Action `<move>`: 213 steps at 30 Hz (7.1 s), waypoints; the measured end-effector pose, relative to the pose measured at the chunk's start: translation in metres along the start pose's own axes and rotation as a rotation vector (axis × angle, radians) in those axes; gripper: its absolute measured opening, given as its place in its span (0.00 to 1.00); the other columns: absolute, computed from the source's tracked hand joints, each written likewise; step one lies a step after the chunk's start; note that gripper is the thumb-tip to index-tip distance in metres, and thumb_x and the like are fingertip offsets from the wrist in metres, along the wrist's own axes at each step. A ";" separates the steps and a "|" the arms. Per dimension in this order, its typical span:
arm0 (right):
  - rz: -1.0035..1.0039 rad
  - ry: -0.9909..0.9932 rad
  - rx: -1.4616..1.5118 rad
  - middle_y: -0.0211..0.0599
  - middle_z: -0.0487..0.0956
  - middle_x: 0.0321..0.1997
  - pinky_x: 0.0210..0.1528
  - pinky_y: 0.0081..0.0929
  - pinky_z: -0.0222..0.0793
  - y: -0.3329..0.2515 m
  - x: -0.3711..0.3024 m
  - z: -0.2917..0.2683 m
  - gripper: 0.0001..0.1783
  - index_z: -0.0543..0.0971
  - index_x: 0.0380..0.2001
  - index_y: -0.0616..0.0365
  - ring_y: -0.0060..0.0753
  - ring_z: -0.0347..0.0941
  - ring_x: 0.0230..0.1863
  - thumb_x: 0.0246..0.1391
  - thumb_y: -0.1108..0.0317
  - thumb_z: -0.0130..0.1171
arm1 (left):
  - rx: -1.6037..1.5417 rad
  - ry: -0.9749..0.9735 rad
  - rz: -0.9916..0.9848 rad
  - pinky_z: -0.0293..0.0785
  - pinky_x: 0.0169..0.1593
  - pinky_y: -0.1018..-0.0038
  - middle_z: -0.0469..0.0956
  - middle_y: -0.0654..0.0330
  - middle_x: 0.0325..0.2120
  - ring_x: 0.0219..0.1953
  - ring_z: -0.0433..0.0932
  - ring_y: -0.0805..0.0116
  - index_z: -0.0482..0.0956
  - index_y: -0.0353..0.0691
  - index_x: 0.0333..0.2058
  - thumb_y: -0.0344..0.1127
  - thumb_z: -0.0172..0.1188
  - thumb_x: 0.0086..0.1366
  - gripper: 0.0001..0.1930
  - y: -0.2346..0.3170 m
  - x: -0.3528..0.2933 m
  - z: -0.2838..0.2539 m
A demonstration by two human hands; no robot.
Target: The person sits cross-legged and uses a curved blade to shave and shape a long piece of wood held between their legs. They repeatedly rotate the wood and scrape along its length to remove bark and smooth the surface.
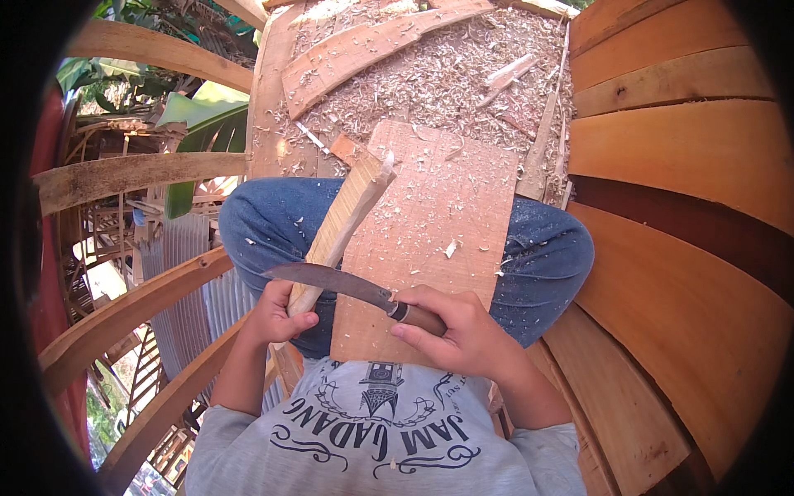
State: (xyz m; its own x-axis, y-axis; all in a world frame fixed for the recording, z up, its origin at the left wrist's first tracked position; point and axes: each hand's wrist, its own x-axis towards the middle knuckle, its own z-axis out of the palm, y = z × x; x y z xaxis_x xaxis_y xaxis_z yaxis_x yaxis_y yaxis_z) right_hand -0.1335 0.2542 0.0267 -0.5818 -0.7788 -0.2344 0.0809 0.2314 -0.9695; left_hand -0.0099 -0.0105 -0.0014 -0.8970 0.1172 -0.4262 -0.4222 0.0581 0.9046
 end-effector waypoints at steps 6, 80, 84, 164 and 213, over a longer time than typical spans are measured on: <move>0.062 0.385 0.301 0.29 0.78 0.27 0.27 0.14 0.64 0.014 -0.007 -0.013 0.12 0.76 0.39 0.65 0.15 0.69 0.24 0.52 0.71 0.61 | 0.019 -0.009 0.005 0.66 0.27 0.79 0.72 0.61 0.20 0.21 0.71 0.76 0.73 0.28 0.45 0.37 0.64 0.53 0.23 0.003 0.001 -0.001; -0.075 0.056 -0.144 0.27 0.76 0.24 0.26 0.15 0.62 -0.002 0.018 0.008 0.12 0.75 0.38 0.66 0.17 0.69 0.24 0.52 0.71 0.61 | -0.130 -0.005 -0.058 0.68 0.43 0.79 0.77 0.62 0.35 0.37 0.72 0.78 0.70 0.29 0.52 0.37 0.68 0.51 0.30 -0.006 -0.002 -0.002; 0.065 0.409 0.298 0.22 0.72 0.21 0.24 0.12 0.58 0.000 0.014 -0.008 0.13 0.74 0.41 0.68 0.11 0.63 0.21 0.56 0.69 0.57 | -0.028 -0.011 -0.038 0.68 0.42 0.79 0.78 0.60 0.35 0.36 0.73 0.77 0.69 0.29 0.52 0.37 0.68 0.51 0.31 -0.002 -0.001 -0.002; -0.200 0.563 -0.008 0.33 0.71 0.21 0.21 0.21 0.60 0.038 0.004 0.007 0.08 0.70 0.34 0.65 0.20 0.64 0.17 0.54 0.71 0.49 | -0.240 -0.023 -0.177 0.61 0.16 0.85 0.68 0.70 0.16 0.13 0.64 0.84 0.67 0.30 0.53 0.40 0.59 0.62 0.26 0.013 -0.001 0.011; 0.079 1.037 -0.583 0.46 0.61 0.09 0.17 0.31 0.52 0.022 -0.003 -0.081 0.35 0.66 0.12 0.64 0.43 0.57 0.12 0.51 0.40 0.57 | 0.256 0.130 -0.052 0.69 0.25 0.67 0.75 0.43 0.20 0.23 0.79 0.49 0.65 0.29 0.40 0.32 0.57 0.62 0.14 0.053 -0.018 0.076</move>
State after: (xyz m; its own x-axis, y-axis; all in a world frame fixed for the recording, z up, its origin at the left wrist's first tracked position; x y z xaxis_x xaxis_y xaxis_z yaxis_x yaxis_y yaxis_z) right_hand -0.1957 0.3089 0.0118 -0.9901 0.0300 0.1374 -0.0779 0.6964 -0.7135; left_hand -0.0058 0.0660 0.0541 -0.8914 -0.0192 -0.4528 -0.4358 0.3106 0.8448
